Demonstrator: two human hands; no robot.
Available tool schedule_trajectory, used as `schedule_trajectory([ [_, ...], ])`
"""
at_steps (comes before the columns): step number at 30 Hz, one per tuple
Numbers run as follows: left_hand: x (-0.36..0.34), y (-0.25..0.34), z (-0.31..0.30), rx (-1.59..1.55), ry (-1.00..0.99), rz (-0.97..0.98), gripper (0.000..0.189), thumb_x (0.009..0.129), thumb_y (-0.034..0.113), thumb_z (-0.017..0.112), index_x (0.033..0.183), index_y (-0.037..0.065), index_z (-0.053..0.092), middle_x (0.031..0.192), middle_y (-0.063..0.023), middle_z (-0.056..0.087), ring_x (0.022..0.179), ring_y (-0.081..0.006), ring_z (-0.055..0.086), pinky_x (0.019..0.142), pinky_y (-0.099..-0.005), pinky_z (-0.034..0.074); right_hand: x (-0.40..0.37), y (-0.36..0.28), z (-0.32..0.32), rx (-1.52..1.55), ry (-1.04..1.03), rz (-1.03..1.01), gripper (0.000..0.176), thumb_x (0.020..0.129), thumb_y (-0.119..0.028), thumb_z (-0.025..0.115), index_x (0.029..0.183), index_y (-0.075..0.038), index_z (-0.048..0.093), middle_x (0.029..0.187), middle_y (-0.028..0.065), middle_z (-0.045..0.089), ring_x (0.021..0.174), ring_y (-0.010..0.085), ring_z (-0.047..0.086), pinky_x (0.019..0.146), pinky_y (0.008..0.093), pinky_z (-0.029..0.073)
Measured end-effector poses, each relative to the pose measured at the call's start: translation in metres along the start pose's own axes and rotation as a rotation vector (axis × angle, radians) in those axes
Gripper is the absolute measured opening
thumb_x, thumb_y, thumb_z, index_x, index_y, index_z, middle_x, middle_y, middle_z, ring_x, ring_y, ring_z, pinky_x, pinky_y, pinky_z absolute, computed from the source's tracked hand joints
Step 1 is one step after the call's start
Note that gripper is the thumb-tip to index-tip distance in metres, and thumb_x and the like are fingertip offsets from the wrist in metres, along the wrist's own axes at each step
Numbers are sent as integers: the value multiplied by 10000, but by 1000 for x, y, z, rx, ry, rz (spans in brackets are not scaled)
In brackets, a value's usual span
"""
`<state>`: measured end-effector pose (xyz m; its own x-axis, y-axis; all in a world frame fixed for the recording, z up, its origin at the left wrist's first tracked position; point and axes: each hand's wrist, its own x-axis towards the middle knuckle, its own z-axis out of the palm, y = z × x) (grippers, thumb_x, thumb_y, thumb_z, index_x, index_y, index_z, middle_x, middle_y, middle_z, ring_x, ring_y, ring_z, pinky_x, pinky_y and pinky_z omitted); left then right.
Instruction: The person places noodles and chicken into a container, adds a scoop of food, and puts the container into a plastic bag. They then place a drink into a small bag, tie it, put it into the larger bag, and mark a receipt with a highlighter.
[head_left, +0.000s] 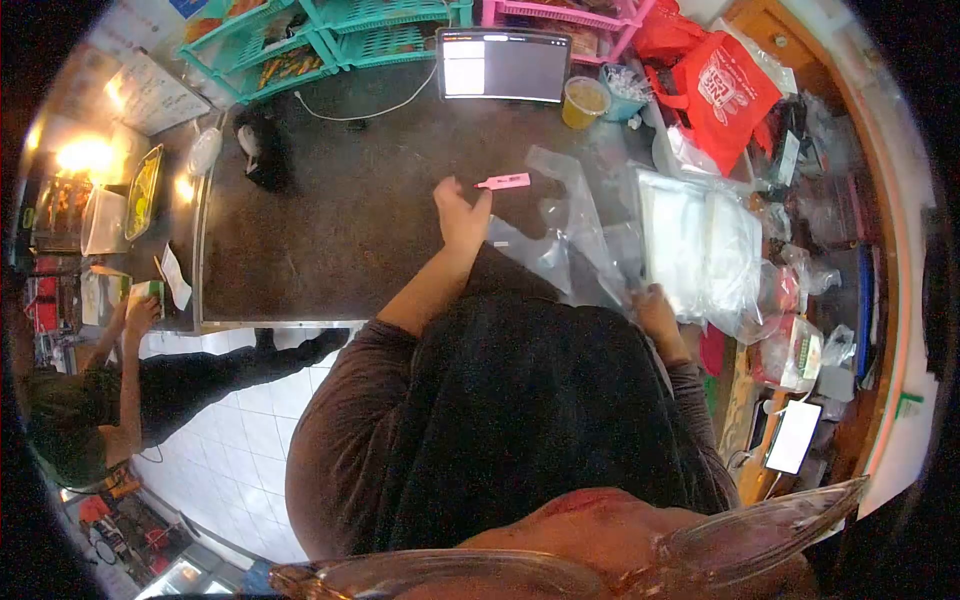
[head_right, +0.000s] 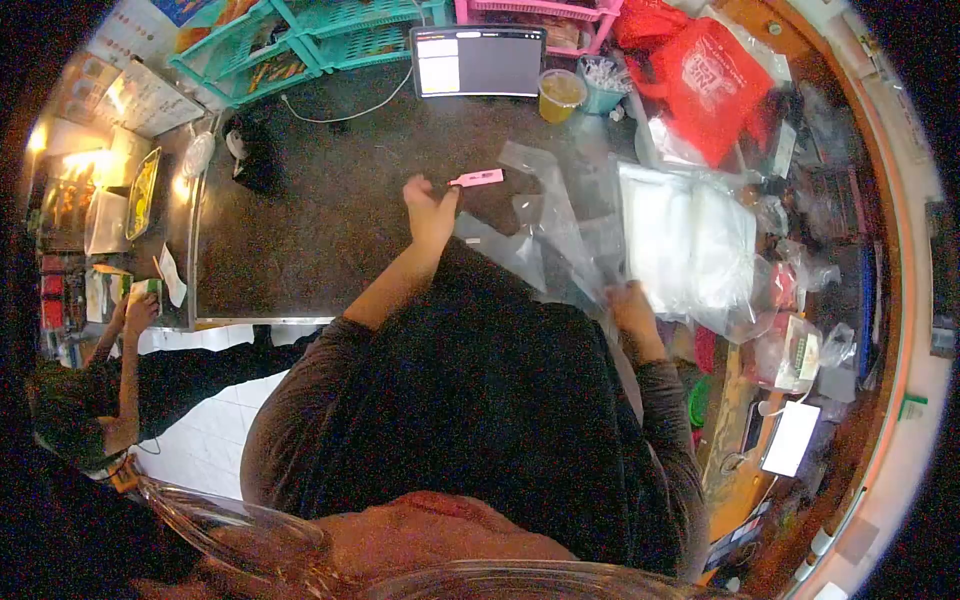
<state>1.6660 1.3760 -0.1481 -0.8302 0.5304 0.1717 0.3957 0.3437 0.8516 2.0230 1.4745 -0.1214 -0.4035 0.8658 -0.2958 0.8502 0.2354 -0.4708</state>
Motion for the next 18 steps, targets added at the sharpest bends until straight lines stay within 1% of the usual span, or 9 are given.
schedule_trajectory([
  [1,2,18,-10,163,183,273,454,684,334,661,972,27,492,986,-127,513,933,-259,494,759,-373,411,-3,0,-2,5,165,1,407,802,-245,549,1087,23,436,1007,239,522,889,375,518,757,389,417],
  [4,-18,38,-3,505,-377,367,454,661,343,648,967,29,531,1041,-125,495,1023,-272,430,798,-417,352,-18,-50,-16,-328,705,-295,415,775,-269,576,1062,7,459,1073,262,479,997,387,463,814,425,390],
  [5,-24,44,4,606,-528,372,462,658,352,645,972,29,537,1047,-119,493,1038,-272,417,805,-429,338,-14,-55,-11,-301,641,-399,429,767,-261,582,1083,0,453,1091,250,474,1015,381,453,830,431,381],
  [7,-31,43,23,537,-570,420,495,666,394,629,997,36,544,1067,-114,488,1058,-265,397,812,-439,318,3,-63,3,-242,516,-605,464,752,-245,595,1124,-15,441,1128,228,464,1053,370,433,864,444,361],
  [9,-35,39,35,502,-651,417,519,676,425,614,1022,44,545,1102,-117,473,1086,-264,378,836,-459,298,15,-81,25,-130,167,-594,502,751,-268,590,1158,-19,434,1175,199,444,1094,349,413,900,446,340],
  [11,-34,38,44,501,-763,359,533,688,444,600,1045,52,540,1152,-128,448,1122,-270,358,876,-488,277,14,-83,54,-281,176,-500,543,753,-295,583,1195,-30,411,1230,185,405,1150,340,370,935,449,309],
  [14,-38,28,38,465,-266,589,510,704,429,595,1053,62,536,1201,-133,412,1188,-285,302,932,-545,214,17,-74,67,-391,174,-464,605,758,-334,568,1252,-51,364,1293,179,347,1217,331,304,977,461,258],
  [17,-43,20,21,548,-358,569,440,727,391,591,1077,132,532,1289,-116,340,1261,-294,190,942,-572,178,22,-67,73,-397,117,-486,617,783,-323,541,1301,-81,310,1346,168,281,1261,331,239,1004,489,202],
  [18,-45,20,18,538,-388,591,420,736,378,587,1064,121,533,1269,-115,364,1225,-307,249,925,-572,210,24,-65,76,-393,120,-520,596,789,-311,534,1296,-80,320,1342,167,288,1256,335,247,1001,491,207],
])
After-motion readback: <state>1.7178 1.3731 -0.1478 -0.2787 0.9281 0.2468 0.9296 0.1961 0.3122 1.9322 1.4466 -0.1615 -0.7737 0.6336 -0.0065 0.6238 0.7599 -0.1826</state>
